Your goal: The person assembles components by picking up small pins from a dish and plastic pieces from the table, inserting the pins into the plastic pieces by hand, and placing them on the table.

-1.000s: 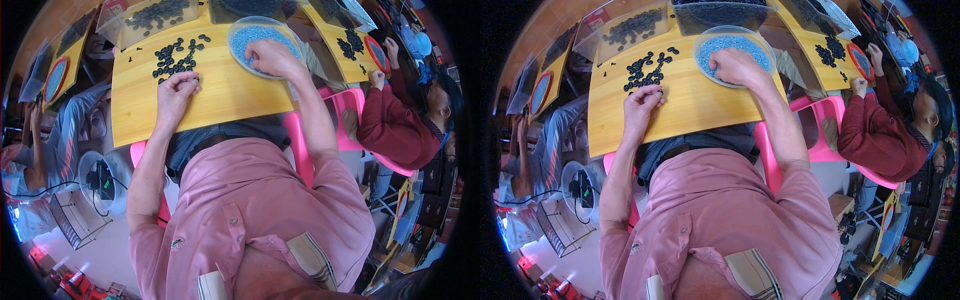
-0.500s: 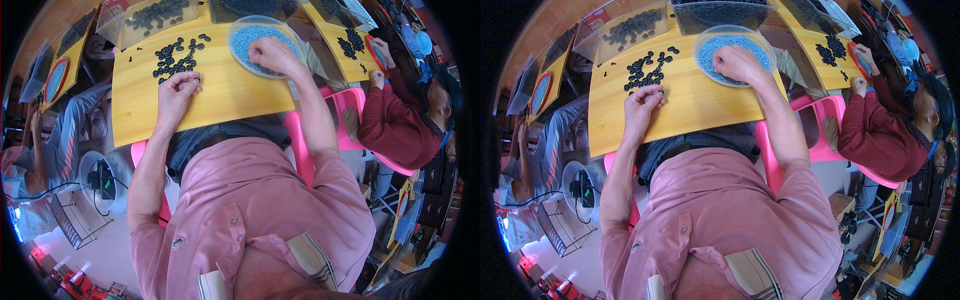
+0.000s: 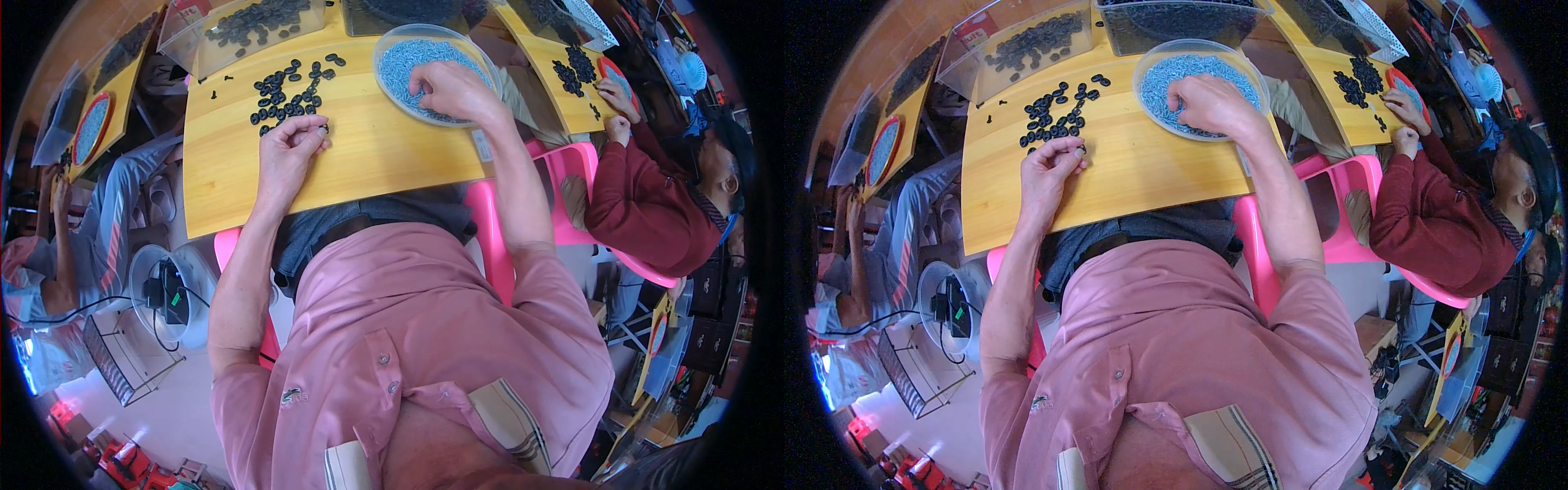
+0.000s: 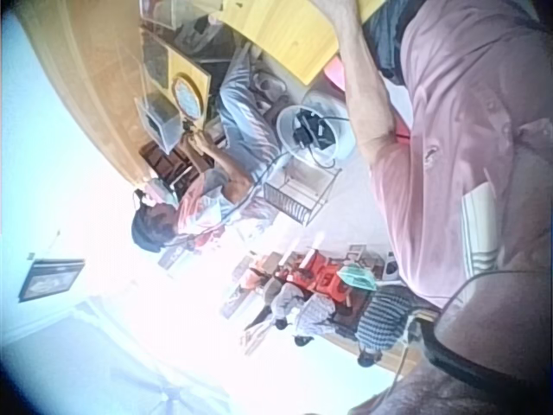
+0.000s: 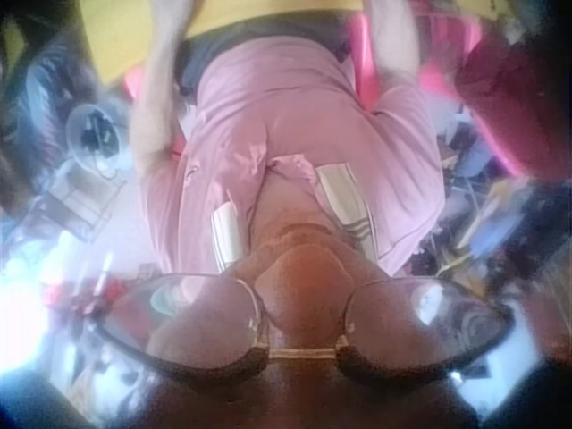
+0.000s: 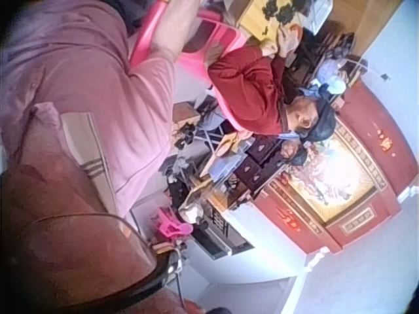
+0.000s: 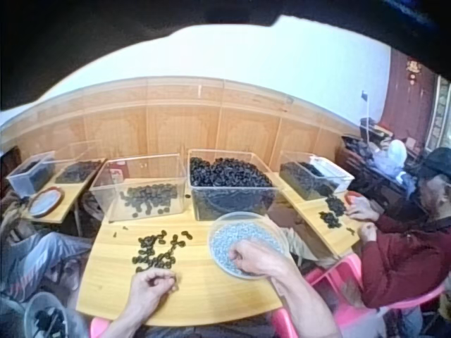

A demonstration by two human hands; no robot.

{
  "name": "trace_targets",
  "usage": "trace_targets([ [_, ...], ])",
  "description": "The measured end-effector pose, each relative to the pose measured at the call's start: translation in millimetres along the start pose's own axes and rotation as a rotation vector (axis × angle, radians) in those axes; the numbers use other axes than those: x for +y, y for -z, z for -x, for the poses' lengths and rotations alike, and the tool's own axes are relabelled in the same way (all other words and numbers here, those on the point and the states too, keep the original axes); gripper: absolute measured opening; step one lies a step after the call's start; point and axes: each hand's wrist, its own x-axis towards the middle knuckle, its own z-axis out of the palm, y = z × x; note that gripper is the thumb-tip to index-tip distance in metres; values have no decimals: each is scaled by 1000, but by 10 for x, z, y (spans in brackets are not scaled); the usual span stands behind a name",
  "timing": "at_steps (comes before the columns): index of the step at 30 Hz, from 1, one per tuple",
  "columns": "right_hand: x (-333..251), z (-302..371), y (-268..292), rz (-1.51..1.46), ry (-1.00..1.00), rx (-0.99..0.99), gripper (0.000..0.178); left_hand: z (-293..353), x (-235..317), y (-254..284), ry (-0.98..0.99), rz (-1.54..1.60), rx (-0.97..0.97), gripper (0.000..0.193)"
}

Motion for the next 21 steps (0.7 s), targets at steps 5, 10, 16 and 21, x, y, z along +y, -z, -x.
trace_targets([
  [5, -24, -24, -19, 44, -10, 4, 18, -1, 18, -15, 4, 21, 14, 17],
  [10, -17, -42, 5, -3, -59, -14, 15, 0, 17, -5, 6, -22, -4, 18],
  [16, -62, -4, 27, -15, -3, 23, 12, -8, 10, -14, 4, -20, 3, 17],
  [21, -40, -46, -37, 43, -4, 41, 12, -17, -2, -11, 4, 2, 12, 17],
])
